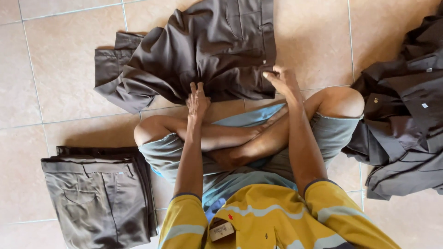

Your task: Folding brown pants into a rectangular shape while sitting on the floor.

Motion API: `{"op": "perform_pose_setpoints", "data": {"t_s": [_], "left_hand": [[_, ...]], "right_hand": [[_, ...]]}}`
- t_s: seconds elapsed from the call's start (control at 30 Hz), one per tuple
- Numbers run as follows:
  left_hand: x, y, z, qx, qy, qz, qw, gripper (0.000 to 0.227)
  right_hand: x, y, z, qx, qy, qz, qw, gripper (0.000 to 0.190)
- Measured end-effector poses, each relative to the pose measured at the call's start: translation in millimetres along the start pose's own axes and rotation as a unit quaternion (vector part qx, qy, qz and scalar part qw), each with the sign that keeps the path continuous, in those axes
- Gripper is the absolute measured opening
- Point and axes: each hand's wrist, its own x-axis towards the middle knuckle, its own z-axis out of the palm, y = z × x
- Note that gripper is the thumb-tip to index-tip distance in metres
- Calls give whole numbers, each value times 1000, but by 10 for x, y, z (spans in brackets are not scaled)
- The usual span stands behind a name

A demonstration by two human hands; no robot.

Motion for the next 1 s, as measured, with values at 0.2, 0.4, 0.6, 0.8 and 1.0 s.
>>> {"op": "perform_pose_setpoints", "data": {"t_s": [0.2,0.4,0.6,0.8,1.0], "left_hand": [[-448,859,-1033,-63,126,121,983,116],[-412,1119,-1122,-243,64,228,941,64],[-424,1032,-1379,-398,140,197,885,22],[-470,1094,-1378,-389,155,197,886,22],[-440,1056,-1477,-383,133,242,882,40]], "right_hand": [[-233,-454,-232,190,87,-178,962,26],[-665,-856,-404,274,36,-357,892,10],[-902,-987,-455,250,-87,-343,901,34],[-944,-1056,-328,300,-22,-325,897,28],[-909,-909,-323,270,6,-382,884,17]]}}
